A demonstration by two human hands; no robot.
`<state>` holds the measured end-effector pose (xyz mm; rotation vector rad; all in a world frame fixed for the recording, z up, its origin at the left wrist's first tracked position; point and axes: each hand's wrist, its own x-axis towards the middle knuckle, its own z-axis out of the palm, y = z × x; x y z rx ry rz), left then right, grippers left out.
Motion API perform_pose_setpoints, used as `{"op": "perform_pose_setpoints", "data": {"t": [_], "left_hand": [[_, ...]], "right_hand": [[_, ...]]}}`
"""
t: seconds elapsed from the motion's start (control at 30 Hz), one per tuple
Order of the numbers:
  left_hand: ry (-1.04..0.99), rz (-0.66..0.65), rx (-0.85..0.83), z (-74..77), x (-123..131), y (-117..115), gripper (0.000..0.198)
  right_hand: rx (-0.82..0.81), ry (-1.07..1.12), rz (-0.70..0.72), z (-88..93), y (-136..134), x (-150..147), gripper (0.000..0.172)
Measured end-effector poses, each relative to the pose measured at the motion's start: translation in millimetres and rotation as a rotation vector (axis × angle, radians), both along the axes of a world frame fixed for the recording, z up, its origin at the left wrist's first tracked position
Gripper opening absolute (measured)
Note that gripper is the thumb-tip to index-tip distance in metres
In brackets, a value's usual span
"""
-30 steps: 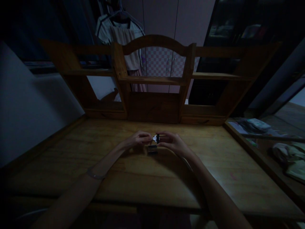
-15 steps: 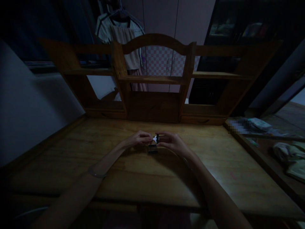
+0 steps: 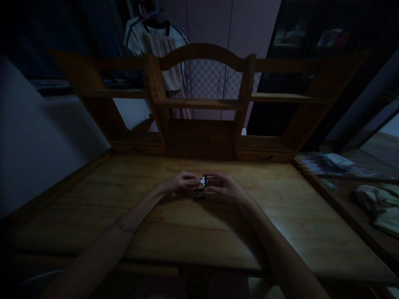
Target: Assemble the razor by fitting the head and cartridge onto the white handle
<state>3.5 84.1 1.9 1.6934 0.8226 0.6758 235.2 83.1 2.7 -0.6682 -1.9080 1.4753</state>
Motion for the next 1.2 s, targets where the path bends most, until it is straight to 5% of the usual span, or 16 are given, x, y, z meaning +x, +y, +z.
{"op": "perform_pose_setpoints", "data": {"t": [1.2], "left_hand": [[-0.009,0.048,-0.047,-5.3,1.2,-1.1,0.041]], "right_hand": [[-0.001,-0.036,-0.004,4.8,-0.9,3.9,0.050]]}}
